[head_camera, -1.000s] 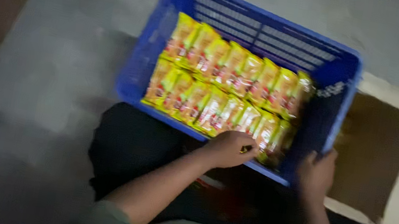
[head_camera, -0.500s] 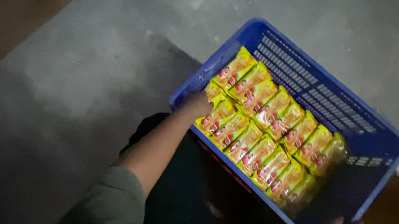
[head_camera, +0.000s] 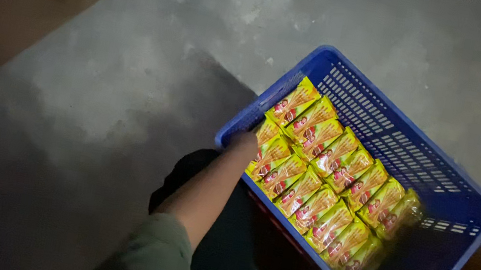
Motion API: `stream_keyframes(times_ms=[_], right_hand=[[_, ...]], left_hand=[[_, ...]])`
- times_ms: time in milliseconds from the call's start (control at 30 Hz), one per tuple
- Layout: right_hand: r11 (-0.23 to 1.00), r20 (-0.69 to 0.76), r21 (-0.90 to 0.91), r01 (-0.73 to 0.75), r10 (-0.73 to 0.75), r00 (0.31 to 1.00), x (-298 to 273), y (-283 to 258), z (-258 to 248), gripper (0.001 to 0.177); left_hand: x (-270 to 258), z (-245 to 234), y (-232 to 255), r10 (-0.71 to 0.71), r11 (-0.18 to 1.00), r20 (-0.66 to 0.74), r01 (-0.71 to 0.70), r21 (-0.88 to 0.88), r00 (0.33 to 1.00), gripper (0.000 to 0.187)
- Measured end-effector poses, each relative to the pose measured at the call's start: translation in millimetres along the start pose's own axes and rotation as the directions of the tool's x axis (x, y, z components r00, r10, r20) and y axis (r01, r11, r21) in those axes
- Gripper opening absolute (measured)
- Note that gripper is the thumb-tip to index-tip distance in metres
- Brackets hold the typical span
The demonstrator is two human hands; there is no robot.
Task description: The person transfers yellow snack packets from a blue plastic basket into a cardboard box. They pick up packets one by one and place them inside the box, repeating the action throughout the clip.
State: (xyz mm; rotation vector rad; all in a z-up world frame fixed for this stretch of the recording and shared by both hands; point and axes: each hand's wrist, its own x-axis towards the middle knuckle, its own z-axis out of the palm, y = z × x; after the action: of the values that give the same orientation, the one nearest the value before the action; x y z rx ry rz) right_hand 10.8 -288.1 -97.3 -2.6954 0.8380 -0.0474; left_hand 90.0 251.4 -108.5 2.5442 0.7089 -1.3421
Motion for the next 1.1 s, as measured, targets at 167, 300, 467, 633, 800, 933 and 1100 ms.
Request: stream_keyframes(times_ms=[167,300,467,633,800,933,1100], right_hand=[[0.999,0.072,0.007,0.032,-0.033,0.997,-9,-11,-17,0.035],[0.993,0.072,0.094,0.069,-0.076,0.995,-8,1,-21,0.042],[0.698,-0.316,-0.365,0.615,-0.715,0.623,-18,30,6,0.047],[0.632,0.299,0.770,0.087,-0.479,0.825,-104,-57,-50,0.014],[0.295,0.404,0.914,-0.278,-0.616,0.676,-129,-70,-61,0.029],[0.292,0.451,0.887,-0.358,-0.382,0.806,-129,-57,-63,0.026],[0.269,0.442,0.890,-0.367,-0.321,0.838,-114,-12,-41,0.021]], left_hand=[[-26,1,-5,0.042,0.966,-0.242,-0.101,-0.239,0.969,0.050],[-42,11,-11,0.192,0.858,-0.475,-0.382,-0.343,0.859,0.033],[-112,17,11,0.208,0.389,-0.629,-0.654,-0.649,0.749,0.046],[-215,29,62,0.371,0.062,-0.514,-0.573,-0.817,0.773,0.035],[-264,60,103,0.620,0.081,-0.405,-0.568,-0.819,0.672,0.037],[-254,99,131,0.668,0.004,-0.507,-0.684,-0.730,0.544,0.048],[-277,81,143,0.780,0.081,-0.481,-0.826,-0.557,0.401,0.037]])
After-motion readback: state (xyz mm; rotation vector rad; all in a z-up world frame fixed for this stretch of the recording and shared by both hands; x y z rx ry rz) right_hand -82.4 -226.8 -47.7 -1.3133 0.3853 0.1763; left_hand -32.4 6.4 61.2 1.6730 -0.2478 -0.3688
